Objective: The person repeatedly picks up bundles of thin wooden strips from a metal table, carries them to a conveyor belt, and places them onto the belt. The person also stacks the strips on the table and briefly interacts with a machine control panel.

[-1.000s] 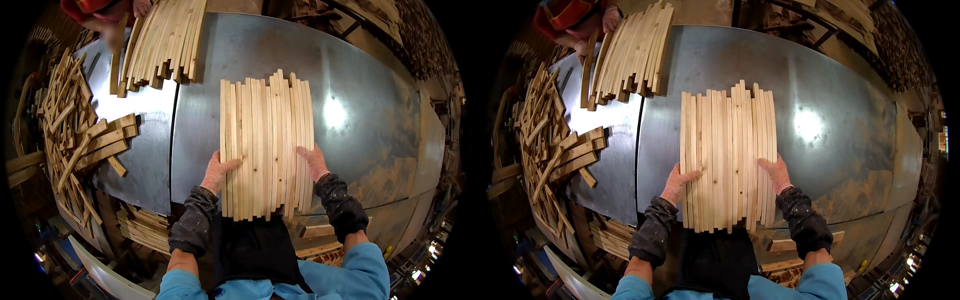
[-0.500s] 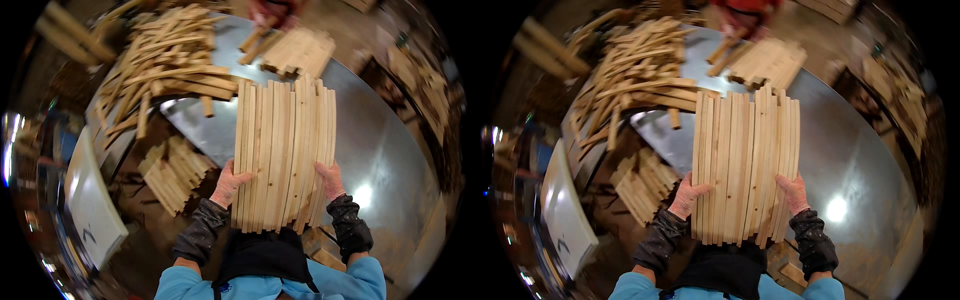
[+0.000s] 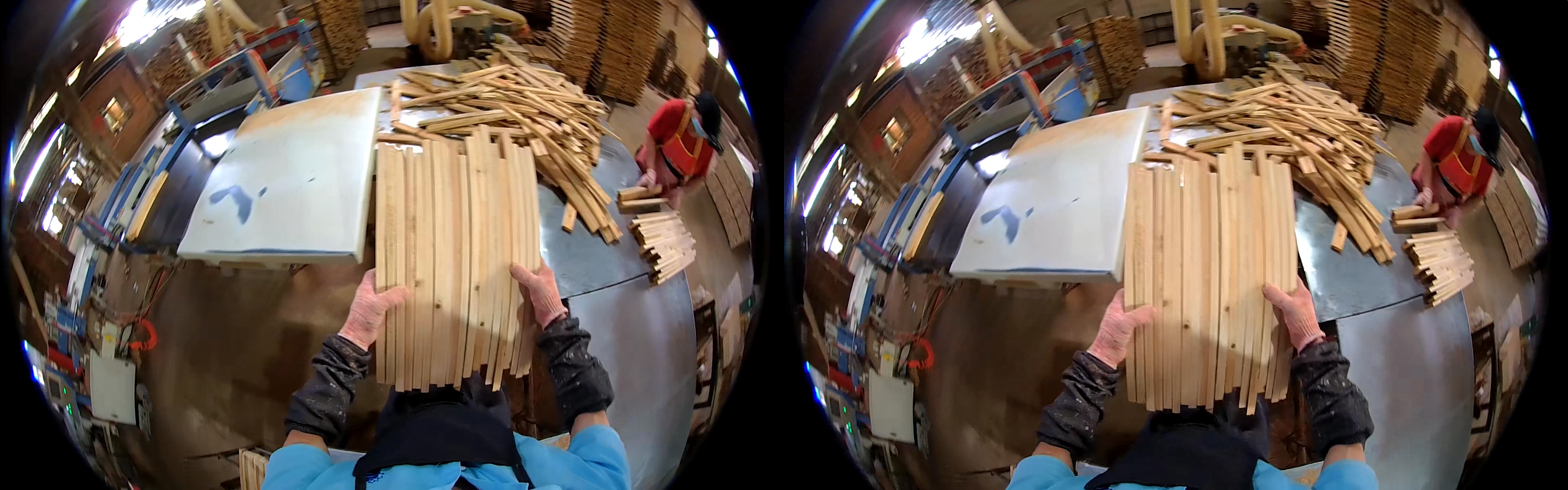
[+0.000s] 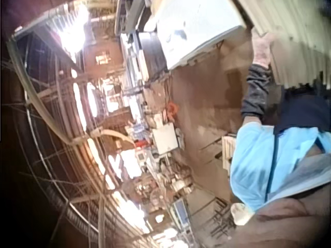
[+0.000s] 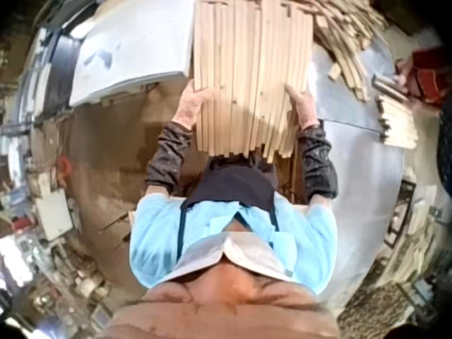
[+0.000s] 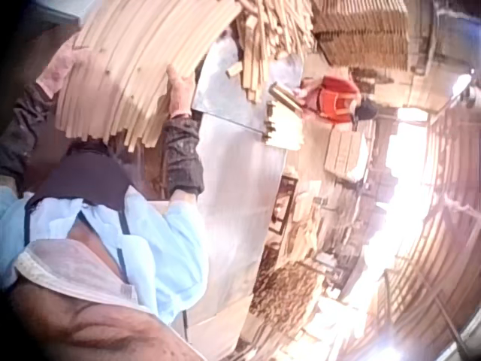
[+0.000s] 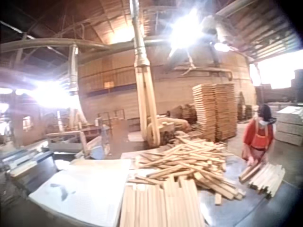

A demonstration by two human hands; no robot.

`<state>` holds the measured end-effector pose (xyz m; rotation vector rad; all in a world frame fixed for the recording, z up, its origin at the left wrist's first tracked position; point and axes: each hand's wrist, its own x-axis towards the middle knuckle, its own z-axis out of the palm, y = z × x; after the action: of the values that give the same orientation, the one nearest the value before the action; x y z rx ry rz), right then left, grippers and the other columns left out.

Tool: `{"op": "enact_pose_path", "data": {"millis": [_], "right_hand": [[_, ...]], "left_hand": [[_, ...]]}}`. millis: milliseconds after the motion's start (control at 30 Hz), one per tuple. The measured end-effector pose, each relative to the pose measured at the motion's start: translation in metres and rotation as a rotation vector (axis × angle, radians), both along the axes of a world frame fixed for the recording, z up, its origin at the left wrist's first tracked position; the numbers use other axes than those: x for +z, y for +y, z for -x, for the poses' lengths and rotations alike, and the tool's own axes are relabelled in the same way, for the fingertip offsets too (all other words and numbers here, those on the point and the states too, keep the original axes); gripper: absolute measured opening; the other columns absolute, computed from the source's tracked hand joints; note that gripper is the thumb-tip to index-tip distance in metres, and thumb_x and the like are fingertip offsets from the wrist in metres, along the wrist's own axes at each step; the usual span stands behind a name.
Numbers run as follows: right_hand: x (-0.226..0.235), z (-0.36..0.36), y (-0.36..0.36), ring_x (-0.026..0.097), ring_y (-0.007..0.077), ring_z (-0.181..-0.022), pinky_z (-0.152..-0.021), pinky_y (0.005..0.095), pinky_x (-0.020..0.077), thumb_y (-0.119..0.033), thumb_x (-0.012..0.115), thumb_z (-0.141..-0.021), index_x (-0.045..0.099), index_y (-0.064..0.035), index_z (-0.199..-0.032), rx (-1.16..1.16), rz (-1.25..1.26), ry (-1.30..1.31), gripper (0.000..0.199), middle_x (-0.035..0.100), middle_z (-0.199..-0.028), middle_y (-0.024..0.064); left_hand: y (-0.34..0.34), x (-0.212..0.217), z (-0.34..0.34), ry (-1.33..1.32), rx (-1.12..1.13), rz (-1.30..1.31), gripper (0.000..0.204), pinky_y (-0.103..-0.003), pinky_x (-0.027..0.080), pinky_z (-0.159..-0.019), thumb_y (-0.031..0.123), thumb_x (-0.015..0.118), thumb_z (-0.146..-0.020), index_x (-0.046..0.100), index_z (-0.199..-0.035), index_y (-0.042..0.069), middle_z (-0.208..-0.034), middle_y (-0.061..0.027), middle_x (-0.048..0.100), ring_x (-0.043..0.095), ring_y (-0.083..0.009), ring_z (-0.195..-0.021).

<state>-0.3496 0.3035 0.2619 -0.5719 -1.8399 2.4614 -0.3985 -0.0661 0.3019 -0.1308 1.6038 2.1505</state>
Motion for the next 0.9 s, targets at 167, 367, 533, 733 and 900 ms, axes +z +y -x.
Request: {"op": "enact_pose_path", "data": {"millis": [167,367,533,733,900], "right_hand": [[-0.012,0.103,-0.115,0.071,0.0218,-0.118,-0.106,0.0369,0.0572,-0.018,0.086,-0.097,0.060,0.0011,-0.147,0.310,-0.013,-0.069,0.059,0.073,-0.134,0.0117],[-0.034,0.207,-0.204,0.074,0.0235,-0.108,-0.097,0.0392,0.0625,-0.020,0.085,-0.097,0.063,0.0020,-0.144,0.621,-0.063,-0.113,0.056,0.076,-0.128,0.0150],[-0.043,0.290,-0.278,0.072,0.0240,-0.109,-0.105,0.0387,0.0593,-0.014,0.081,-0.096,0.056,0.0035,-0.149,0.748,-0.058,-0.135,0.061,0.072,-0.131,0.0154],[-0.052,0.366,-0.329,0.075,0.0237,-0.108,-0.101,0.0381,0.0639,-0.008,0.085,-0.094,0.055,0.0058,-0.147,0.636,-0.125,-0.213,0.063,0.074,-0.128,0.0181],[-0.053,0.432,-0.376,0.076,0.0235,-0.102,-0.097,0.0381,0.0646,-0.010,0.086,-0.093,0.057,0.0066,-0.145,0.590,-0.089,-0.175,0.062,0.076,-0.123,0.0173]], "left_hand": [[-0.121,-0.012,-0.006,0.011,0.284,0.113,0.058,-0.040,0.055,-0.110,0.022,0.080,-0.101,0.055,-0.149,-0.001,-0.137,-0.0100,0.067,0.066,-0.0189,-0.122],[-0.204,-0.041,0.030,-0.061,0.362,-0.083,0.078,-0.041,0.048,-0.121,0.053,0.064,-0.111,0.046,-0.162,-0.003,-0.155,-0.0160,0.061,0.061,-0.0255,-0.138],[-0.281,-0.053,0.098,-0.195,0.416,-0.023,0.084,-0.040,0.044,-0.126,0.067,0.043,-0.116,0.044,-0.169,0.002,-0.168,-0.0159,0.053,0.055,-0.0263,-0.149],[-0.328,-0.052,0.175,-0.244,0.360,0.052,0.085,-0.040,0.051,-0.118,0.066,0.054,-0.113,0.046,-0.166,0.000,-0.159,-0.0172,0.059,0.061,-0.0250,-0.140],[-0.371,-0.044,0.253,-0.218,0.334,0.367,0.064,-0.040,0.060,-0.104,0.029,0.083,-0.100,0.058,-0.151,-0.002,-0.137,-0.0180,0.072,0.071,-0.0243,-0.120]]}}
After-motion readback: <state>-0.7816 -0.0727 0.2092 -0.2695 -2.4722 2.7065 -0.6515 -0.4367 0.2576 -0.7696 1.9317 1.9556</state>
